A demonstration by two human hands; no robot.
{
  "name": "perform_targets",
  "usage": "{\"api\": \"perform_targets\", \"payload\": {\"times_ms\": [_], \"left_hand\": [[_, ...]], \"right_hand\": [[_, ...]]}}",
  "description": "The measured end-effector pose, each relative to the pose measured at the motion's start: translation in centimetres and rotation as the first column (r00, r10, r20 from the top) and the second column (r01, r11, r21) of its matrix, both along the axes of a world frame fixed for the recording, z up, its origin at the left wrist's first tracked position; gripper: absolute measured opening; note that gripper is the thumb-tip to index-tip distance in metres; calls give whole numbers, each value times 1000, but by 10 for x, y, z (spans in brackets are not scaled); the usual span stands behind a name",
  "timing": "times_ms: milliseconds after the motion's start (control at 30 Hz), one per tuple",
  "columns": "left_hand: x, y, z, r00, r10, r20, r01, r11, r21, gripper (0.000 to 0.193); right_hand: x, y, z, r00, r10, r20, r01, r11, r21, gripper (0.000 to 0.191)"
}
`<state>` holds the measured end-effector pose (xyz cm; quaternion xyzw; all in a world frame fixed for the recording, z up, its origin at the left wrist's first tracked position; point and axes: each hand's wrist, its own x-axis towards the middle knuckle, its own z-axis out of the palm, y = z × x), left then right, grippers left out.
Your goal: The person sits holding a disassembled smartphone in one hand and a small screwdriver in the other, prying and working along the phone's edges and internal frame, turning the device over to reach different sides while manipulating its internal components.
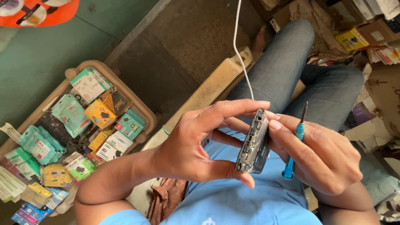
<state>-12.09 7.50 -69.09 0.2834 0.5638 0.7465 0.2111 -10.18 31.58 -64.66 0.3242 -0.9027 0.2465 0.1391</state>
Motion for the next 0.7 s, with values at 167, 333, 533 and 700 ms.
{"api": "perform_targets", "payload": {"times_ms": [167,333,533,700], "left_hand": [[-1,0,0,998,-20,60,19,999,31,91],[-1,6,-2,969,-48,241,33,997,64,92],[-5,7,-2,946,-101,308,67,991,118,92],[-6,5,-1,958,-110,266,82,990,114,92]], "right_hand": [[0,1,-5,999,-43,32,45,997,-70,21],[-2,9,-25,994,-59,95,83,961,-263,19],[-10,16,-39,982,-66,175,135,898,-418,15],[-13,23,-41,950,-24,311,183,850,-494,12]]}}
